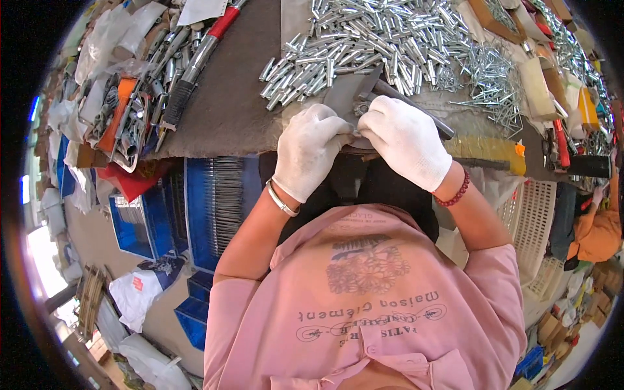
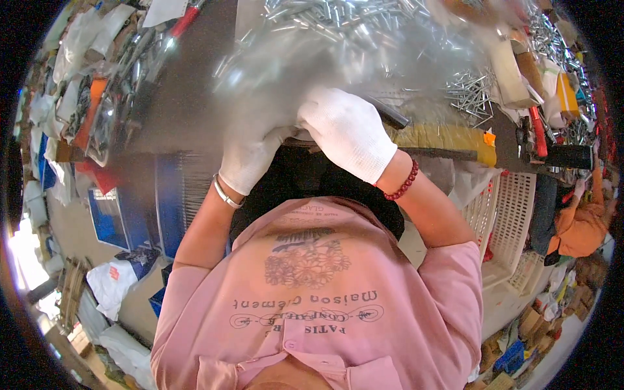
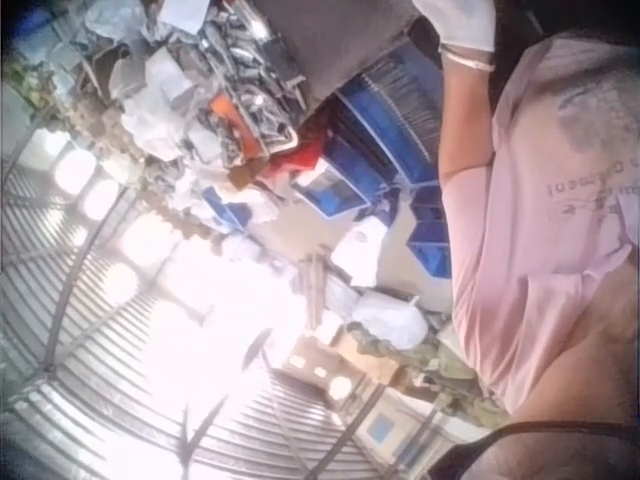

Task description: Sorting and measuring small metal pins using a circular metal gauge at a manufacturing workstation.

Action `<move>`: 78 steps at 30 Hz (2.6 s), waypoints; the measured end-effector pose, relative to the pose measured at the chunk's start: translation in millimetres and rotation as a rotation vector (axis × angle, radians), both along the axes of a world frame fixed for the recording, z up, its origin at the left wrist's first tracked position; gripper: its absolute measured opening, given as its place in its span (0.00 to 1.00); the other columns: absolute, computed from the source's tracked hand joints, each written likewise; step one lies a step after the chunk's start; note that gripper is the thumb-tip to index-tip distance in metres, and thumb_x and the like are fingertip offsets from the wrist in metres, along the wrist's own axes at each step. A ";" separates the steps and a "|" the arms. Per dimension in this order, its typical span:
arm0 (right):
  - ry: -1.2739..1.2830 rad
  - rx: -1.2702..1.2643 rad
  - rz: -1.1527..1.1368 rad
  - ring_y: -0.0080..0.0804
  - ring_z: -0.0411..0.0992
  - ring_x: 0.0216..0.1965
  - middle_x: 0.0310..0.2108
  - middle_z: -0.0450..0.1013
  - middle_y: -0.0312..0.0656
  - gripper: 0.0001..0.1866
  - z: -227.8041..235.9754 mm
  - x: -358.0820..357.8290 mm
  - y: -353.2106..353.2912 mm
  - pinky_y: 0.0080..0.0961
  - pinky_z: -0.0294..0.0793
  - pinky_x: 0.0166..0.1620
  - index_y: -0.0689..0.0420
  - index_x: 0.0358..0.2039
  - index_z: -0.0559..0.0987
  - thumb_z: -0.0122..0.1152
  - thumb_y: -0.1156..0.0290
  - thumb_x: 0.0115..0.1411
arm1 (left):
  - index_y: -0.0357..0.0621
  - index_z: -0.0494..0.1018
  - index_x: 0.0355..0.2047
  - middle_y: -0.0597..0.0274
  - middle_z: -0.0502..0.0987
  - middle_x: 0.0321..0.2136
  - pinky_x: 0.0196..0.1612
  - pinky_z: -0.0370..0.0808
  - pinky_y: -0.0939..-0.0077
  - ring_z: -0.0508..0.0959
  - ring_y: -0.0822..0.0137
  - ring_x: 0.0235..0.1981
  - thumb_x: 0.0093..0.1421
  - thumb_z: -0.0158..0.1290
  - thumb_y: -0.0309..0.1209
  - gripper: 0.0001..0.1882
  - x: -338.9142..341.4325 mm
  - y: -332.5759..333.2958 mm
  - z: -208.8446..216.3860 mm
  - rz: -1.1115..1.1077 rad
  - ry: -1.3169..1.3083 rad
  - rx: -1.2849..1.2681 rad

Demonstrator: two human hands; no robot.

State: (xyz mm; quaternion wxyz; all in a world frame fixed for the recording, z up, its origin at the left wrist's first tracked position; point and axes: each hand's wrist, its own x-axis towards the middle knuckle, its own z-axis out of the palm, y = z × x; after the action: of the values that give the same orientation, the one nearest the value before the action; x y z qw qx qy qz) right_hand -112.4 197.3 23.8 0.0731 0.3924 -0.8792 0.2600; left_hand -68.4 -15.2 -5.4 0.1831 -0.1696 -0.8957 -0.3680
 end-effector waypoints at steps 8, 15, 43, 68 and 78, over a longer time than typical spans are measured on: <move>0.206 0.231 0.120 0.39 0.77 0.39 0.38 0.72 0.40 0.02 10.2 -0.1 -6.4 0.37 0.80 0.42 0.53 0.32 0.79 0.63 0.72 0.58 | 0.49 0.82 0.31 0.61 0.78 0.32 0.41 0.78 0.60 0.81 0.53 0.37 0.52 0.68 0.25 0.07 -1.5 0.8 1.2 -0.006 0.084 -0.011; 0.186 0.262 -0.100 0.38 0.79 0.41 0.36 0.76 0.38 0.16 17.3 -3.2 14.0 0.36 0.80 0.43 0.49 0.47 0.83 0.72 0.66 0.59 | 0.47 0.83 0.30 0.59 0.78 0.30 0.40 0.78 0.57 0.81 0.51 0.36 0.52 0.69 0.25 0.07 -3.7 -5.5 -6.0 -0.026 0.016 0.011; 0.001 -0.202 -0.232 0.43 0.81 0.37 0.40 0.81 0.44 0.25 37.4 47.5 47.9 0.33 0.81 0.40 0.51 0.59 0.84 0.69 0.81 0.62 | 0.44 0.85 0.32 0.56 0.80 0.30 0.39 0.77 0.59 0.82 0.51 0.36 0.52 0.69 0.22 0.07 -6.7 2.4 2.8 -0.004 -0.097 0.142; 0.013 0.032 -0.206 0.44 0.75 0.32 0.32 0.70 0.43 0.31 -0.4 40.5 51.0 0.39 0.77 0.32 0.41 0.66 0.79 0.53 0.78 0.64 | 0.46 0.83 0.32 0.52 0.80 0.32 0.43 0.80 0.55 0.81 0.46 0.37 0.51 0.62 0.18 0.10 -7.1 -6.4 0.6 -0.025 -0.010 0.027; 0.201 0.131 -0.228 0.44 0.77 0.40 0.36 0.74 0.42 0.10 12.2 -0.4 39.8 0.41 0.79 0.41 0.48 0.44 0.85 0.70 0.65 0.62 | 0.48 0.87 0.32 0.57 0.80 0.31 0.38 0.78 0.59 0.82 0.52 0.35 0.55 0.71 0.30 0.05 2.8 -8.0 17.0 -0.069 -0.099 -0.004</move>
State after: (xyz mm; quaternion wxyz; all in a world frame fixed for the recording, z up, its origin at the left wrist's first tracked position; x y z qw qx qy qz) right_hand -112.9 237.1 36.0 0.1639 0.3180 -0.9214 0.1517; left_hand -65.6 -23.2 11.6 0.1256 -0.1826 -0.8981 -0.3800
